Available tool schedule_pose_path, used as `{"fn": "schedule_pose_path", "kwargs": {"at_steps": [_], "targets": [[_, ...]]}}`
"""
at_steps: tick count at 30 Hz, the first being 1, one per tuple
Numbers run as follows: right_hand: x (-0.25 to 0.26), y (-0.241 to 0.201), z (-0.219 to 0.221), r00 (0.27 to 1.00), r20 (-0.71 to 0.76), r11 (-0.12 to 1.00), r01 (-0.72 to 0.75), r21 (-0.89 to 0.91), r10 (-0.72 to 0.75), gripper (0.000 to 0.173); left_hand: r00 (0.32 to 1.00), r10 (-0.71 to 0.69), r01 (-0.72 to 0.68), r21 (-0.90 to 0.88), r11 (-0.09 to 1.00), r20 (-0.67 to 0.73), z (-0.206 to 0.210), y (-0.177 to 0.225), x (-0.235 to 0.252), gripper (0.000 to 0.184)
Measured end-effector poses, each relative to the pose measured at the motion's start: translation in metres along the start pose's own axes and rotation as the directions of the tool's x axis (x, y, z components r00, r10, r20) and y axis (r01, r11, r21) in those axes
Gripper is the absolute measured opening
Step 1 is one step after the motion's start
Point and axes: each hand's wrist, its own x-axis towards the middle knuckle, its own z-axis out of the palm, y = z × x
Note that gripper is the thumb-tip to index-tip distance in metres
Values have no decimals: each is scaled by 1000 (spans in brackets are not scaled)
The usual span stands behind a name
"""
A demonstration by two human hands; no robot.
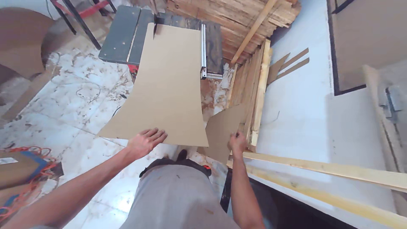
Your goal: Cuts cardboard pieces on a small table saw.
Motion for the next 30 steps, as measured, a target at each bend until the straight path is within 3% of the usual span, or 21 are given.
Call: {"fn": "schedule_pose_path", "kwargs": {"at_steps": [15, 22, 30], "targets": [[84, -27, -32, 994, -97, 998, -60, -8, 59, 29, 1000, 11, -12, -68, 998, -12, 26, -83, 65, 51], [121, -71, -36, 983, -158, 996, -93, 2, 92, 27, 1000, 20, -19, -92, 996, 2, 47, -149, 122, 45], [159, -100, -37, 965, -230, 990, -137, -21, 128, 31, 993, -8, 33, -212, 977, 121, 94, -233, 191, 46]]}}
